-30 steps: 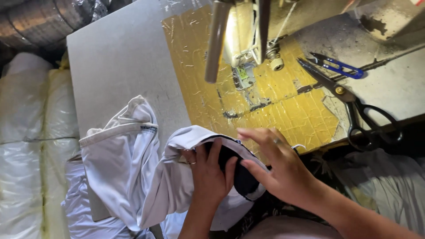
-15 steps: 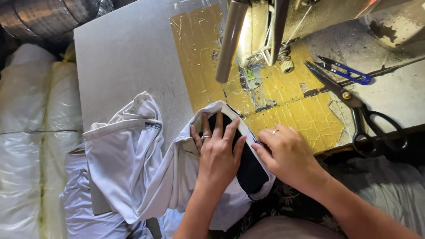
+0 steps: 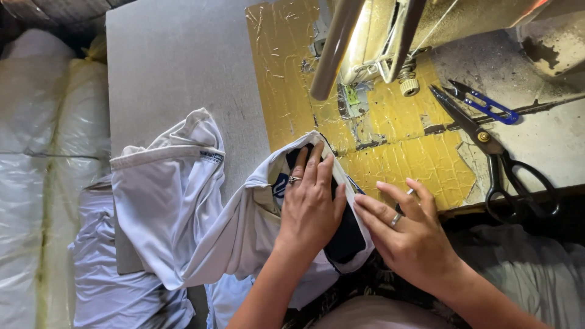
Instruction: Trimming excess fabric from the edges of garments using scissors at a sewing workstation.
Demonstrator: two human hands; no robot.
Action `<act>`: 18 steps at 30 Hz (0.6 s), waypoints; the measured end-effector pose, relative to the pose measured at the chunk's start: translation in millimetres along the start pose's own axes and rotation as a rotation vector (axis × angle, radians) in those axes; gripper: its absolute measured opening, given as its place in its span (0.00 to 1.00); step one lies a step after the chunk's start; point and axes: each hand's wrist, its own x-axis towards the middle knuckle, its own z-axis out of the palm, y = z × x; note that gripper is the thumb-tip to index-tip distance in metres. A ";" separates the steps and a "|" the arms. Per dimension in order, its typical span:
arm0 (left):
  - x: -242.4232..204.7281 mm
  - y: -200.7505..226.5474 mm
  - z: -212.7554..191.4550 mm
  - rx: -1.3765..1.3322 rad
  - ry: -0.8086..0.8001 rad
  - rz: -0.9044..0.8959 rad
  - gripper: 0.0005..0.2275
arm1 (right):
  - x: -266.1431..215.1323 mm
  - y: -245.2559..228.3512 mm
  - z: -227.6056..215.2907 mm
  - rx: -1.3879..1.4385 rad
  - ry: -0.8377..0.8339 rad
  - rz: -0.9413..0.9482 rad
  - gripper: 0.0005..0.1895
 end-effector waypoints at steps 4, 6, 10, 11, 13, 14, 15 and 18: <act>-15.1 2.5 -9.3 0.002 -0.113 -0.046 0.29 | -8.6 -9.2 -15.0 -0.009 -0.030 -0.082 0.13; -16.3 1.0 -10.1 0.024 -0.163 -0.045 0.33 | -13.5 0.3 -17.5 0.053 -0.039 -0.041 0.13; -16.9 -3.7 -16.1 -0.043 -0.255 -0.042 0.42 | 1.1 52.7 -45.1 -0.021 0.124 0.056 0.05; -19.4 -4.5 -16.1 -0.046 -0.253 -0.051 0.42 | -25.3 75.4 -43.2 -0.016 0.118 0.049 0.05; -19.2 -6.5 -16.2 -0.113 -0.240 -0.019 0.40 | -76.8 122.8 -39.7 -0.353 0.029 0.376 0.22; -18.1 -7.9 -16.6 -0.117 -0.237 -0.014 0.40 | -89.5 129.1 -39.7 -0.359 0.030 0.375 0.22; -16.9 -9.4 -16.8 -0.117 -0.240 -0.023 0.40 | -102.2 135.5 -39.5 -0.418 0.000 0.377 0.20; -9.3 -15.1 -9.6 -0.106 -0.220 -0.049 0.37 | -122.1 131.1 -45.2 -0.490 -0.035 0.374 0.20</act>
